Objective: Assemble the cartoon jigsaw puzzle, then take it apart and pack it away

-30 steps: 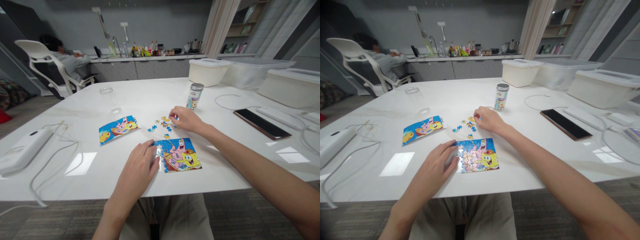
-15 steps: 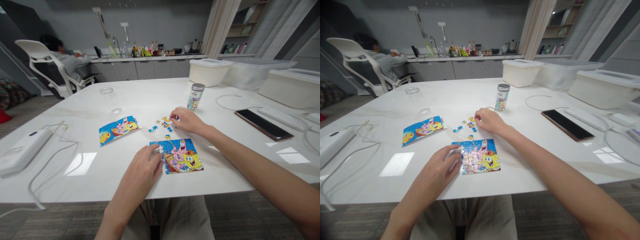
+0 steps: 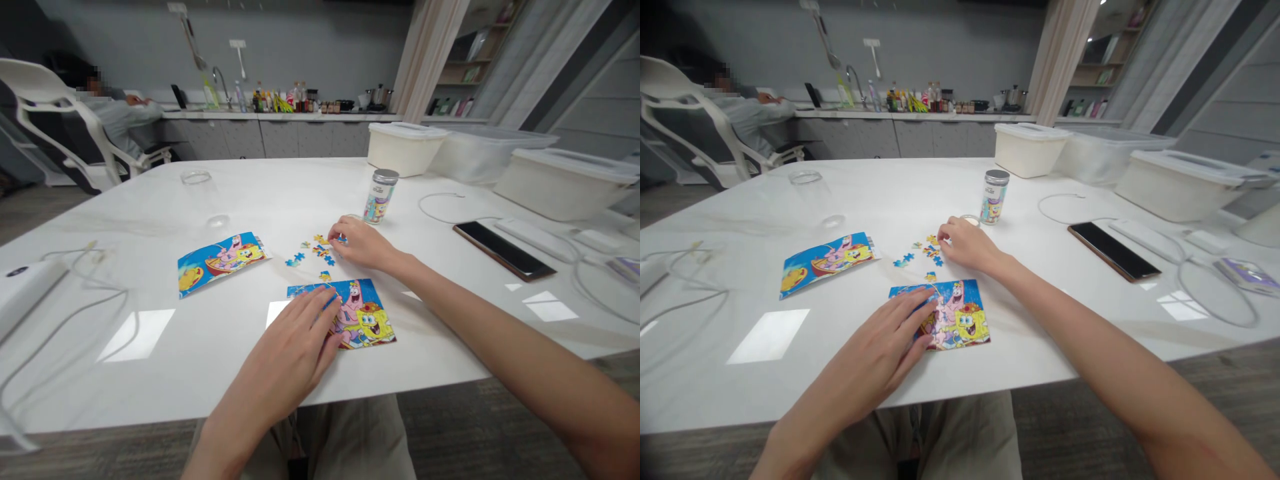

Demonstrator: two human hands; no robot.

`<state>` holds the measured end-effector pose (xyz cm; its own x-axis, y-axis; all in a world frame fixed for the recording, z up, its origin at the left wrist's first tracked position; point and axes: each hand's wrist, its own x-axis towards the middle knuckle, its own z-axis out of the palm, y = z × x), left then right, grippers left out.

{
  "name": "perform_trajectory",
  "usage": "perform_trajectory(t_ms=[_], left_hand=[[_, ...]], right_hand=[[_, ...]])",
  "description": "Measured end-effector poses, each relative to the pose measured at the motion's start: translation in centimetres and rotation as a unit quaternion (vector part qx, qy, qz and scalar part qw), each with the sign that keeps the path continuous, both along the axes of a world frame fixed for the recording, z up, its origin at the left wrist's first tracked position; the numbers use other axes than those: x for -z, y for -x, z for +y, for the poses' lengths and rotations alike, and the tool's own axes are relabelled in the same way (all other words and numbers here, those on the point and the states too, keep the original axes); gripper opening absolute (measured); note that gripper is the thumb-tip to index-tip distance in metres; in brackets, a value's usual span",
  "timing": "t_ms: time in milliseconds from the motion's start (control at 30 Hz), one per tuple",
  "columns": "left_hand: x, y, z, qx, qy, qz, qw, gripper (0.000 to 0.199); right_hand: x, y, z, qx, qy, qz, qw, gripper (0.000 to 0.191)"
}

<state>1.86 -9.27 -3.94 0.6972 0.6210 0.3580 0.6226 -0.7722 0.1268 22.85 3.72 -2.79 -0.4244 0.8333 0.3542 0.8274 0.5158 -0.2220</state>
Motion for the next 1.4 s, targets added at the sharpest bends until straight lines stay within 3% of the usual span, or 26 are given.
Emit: perform_trajectory(t_ms=[133, 333, 700, 967, 1300, 1400], left_hand=[[0.4, -0.4, 0.3, 0.030, 0.025, 0.036, 0.999, 0.048], [0.8, -0.2, 0.1, 0.028, 0.036, 0.033, 0.998, 0.046], [-0.2, -0.5, -0.1, 0.018, 0.045, 0.021, 0.999, 0.038], [-0.7, -0.5, -0.2, 0.044, 0.054, 0.023, 0.997, 0.030], [-0.5, -0.4, 0.2, 0.007, 0.064, 0.029, 0.997, 0.034], [-1.4, -0.1, -0.3, 0.020, 0.037, 0.042, 0.998, 0.039]], right_hand=[[-0.1, 0.1, -0.1, 0.000, 0.005, -0.008, 1.000, 0.015], [-0.2, 0.1, -0.2, 0.002, 0.012, -0.005, 1.000, 0.014], [-0.5, 0.2, -0.4, -0.013, 0.022, 0.001, 1.000, 0.012], [-0.2, 0.1, -0.4, -0.021, 0.024, 0.001, 1.000, 0.013], [-0.1, 0.4, -0.6, -0.022, 0.034, -0.010, 0.999, 0.015], [0.0, 0.5, -0.7, -0.018, 0.033, -0.017, 0.999, 0.016]])
